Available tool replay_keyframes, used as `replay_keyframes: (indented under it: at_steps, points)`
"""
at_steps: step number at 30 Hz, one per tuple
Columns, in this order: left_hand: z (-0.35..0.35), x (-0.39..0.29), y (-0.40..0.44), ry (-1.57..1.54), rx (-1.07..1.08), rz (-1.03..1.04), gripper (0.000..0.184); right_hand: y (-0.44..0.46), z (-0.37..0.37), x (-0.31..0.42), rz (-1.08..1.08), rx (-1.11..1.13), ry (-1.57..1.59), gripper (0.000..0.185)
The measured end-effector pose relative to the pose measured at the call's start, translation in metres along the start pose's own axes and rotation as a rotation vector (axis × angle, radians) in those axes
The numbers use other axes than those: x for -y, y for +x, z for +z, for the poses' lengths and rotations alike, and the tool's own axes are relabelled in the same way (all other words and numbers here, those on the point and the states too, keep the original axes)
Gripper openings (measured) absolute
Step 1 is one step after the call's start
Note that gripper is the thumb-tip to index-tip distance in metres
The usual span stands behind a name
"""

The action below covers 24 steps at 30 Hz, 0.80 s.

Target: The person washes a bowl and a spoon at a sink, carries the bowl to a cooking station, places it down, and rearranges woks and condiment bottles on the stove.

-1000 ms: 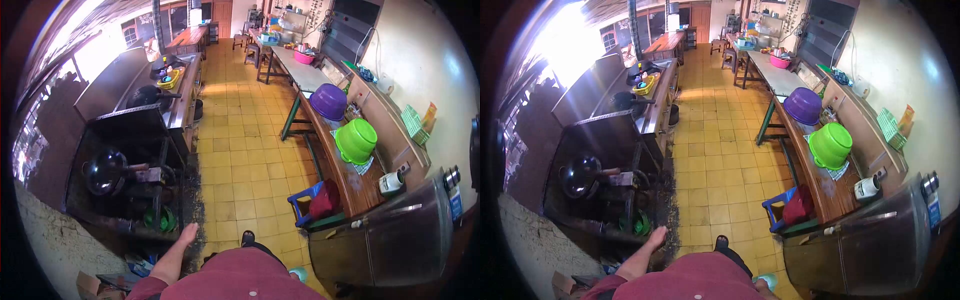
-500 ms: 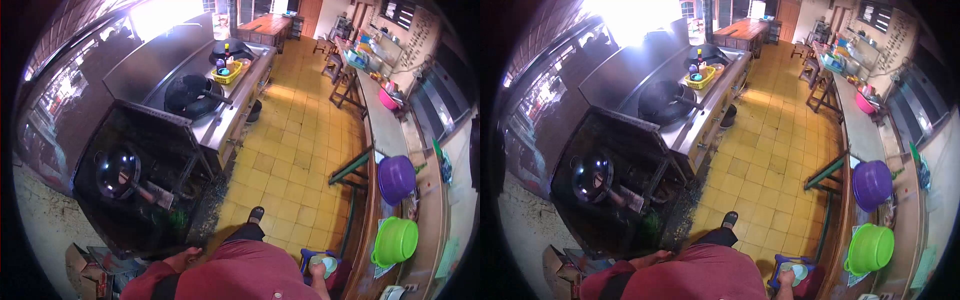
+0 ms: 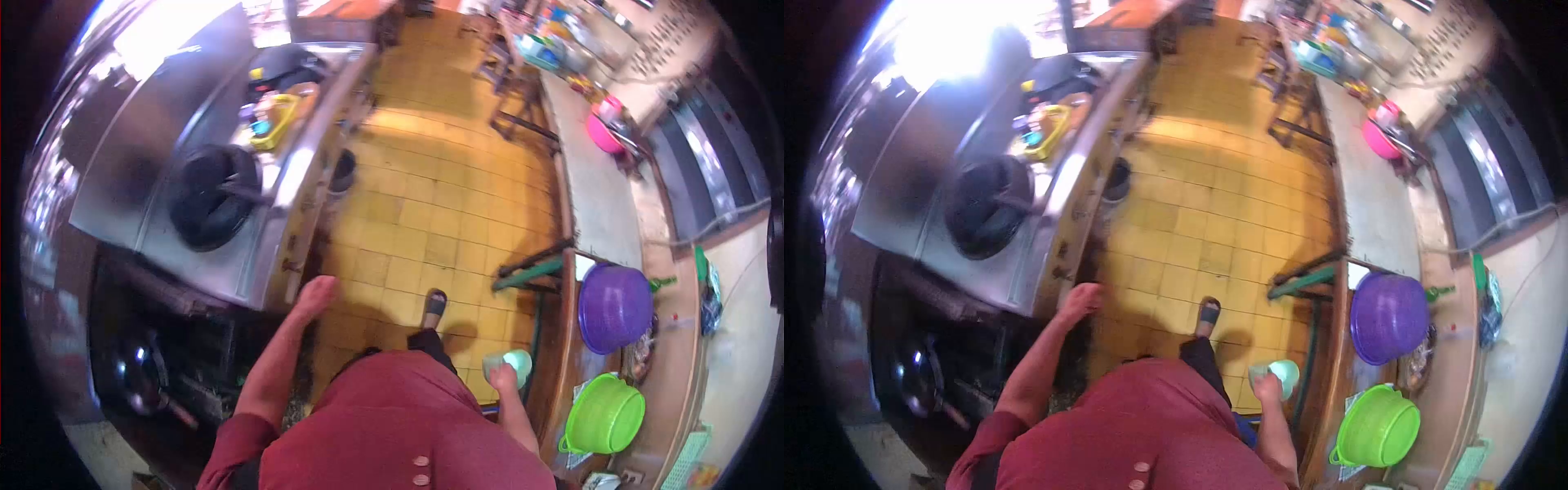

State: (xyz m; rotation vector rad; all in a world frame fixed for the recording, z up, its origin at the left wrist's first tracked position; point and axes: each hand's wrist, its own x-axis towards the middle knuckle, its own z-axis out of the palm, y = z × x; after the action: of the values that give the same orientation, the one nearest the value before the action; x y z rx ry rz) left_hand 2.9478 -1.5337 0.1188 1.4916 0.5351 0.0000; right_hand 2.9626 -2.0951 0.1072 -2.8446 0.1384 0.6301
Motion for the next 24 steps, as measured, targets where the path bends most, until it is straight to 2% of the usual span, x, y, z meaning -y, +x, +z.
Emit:
replay_keyframes:
  at_steps: [1, 2, 4, 5, 6, 7, 8, 9, 10, 11, 12, 13, 14, 15, 16, 17, 18, 20, 22, 23, 24]
  points:
    - [0.007, -0.02, 0.009, -0.09, -0.043, -0.14, 0.028, 0.029, -0.024, 0.009, 0.005, 0.046, -0.097, 0.037]
    - [0.006, -0.016, 0.021, -0.109, -0.062, -0.24, 0.027, 0.055, -0.052, 0.02, 0.072, 0.041, -0.014, 0.037]
    - [-0.003, 0.02, 0.025, -0.192, -0.111, -0.384, 0.026, 0.124, -0.082, 0.016, 0.066, -0.062, 0.025, 0.039]
    - [-0.009, 0.049, 0.024, -0.257, -0.144, -0.426, 0.027, 0.155, -0.111, 0.021, 0.056, -0.051, 0.009, 0.031]
    - [-0.015, 0.087, 0.023, -0.125, -0.187, -0.525, 0.029, 0.177, -0.152, 0.038, 0.045, -0.122, -0.004, 0.029]
    - [-0.018, 0.111, 0.017, 0.001, -0.243, -0.634, 0.031, 0.217, -0.17, 0.031, 0.055, -0.1, 0.006, 0.027]
    - [-0.013, 0.111, -0.001, 0.05, -0.264, -0.733, 0.033, 0.26, -0.167, 0.006, -0.01, -0.235, -0.005, 0.026]
    - [0.0, 0.107, -0.011, 0.084, -0.298, -0.83, 0.036, 0.285, -0.203, 0.01, -0.066, -0.238, -0.052, 0.027]
    - [0.007, 0.106, -0.012, 0.123, -0.322, -0.84, 0.037, 0.314, -0.229, 0.011, -0.114, -0.188, -0.181, 0.027]
    - [0.016, 0.102, -0.014, 0.16, -0.345, -0.858, 0.037, 0.384, -0.217, -0.041, -0.268, -0.13, -0.481, 0.032]
    - [0.028, 0.084, -0.016, 0.145, -0.388, -0.83, 0.038, 0.4, -0.247, -0.03, -0.04, -0.263, -0.118, 0.036]
    - [0.035, 0.054, -0.01, 0.134, -0.423, -0.8, 0.039, 0.443, -0.251, -0.063, -0.138, -0.323, -0.052, 0.039]
    - [0.031, 0.051, -0.003, 0.15, -0.453, -0.742, 0.039, 0.489, -0.242, -0.105, -0.248, -0.494, -0.18, 0.039]
    - [0.026, 0.047, 0.001, 0.177, -0.47, -0.693, 0.038, 0.483, -0.284, -0.07, -0.003, -0.293, -0.167, 0.039]
    - [0.02, 0.03, 0.004, 0.264, -0.491, -0.597, 0.037, 0.498, -0.287, -0.082, -0.032, -0.338, -0.147, 0.039]
    - [0.013, 0.01, 0.011, 0.35, -0.497, -0.505, 0.036, 0.519, -0.29, -0.104, -0.162, -0.354, -0.215, 0.04]
    - [0.003, 0.009, 0.02, 0.239, -0.588, -0.495, 0.033, 0.522, -0.302, -0.093, -0.028, -0.356, -0.099, 0.044]
    - [-0.018, -0.012, 0.043, 0.024, -0.754, -0.461, 0.029, 0.546, -0.313, -0.123, -0.078, -0.297, -0.129, 0.049]
    - [-0.029, -0.059, 0.07, -0.129, -0.89, -0.416, 0.025, 0.534, -0.327, -0.098, 0.095, -0.315, -0.246, 0.046]
    - [-0.039, -0.075, 0.085, -0.175, -0.941, -0.389, 0.025, 0.538, -0.331, -0.089, 0.09, -0.313, -0.257, 0.046]
    - [-0.057, -0.08, 0.102, -0.234, -0.993, -0.344, 0.026, 0.538, -0.334, -0.085, 0.248, -0.34, -0.256, 0.043]
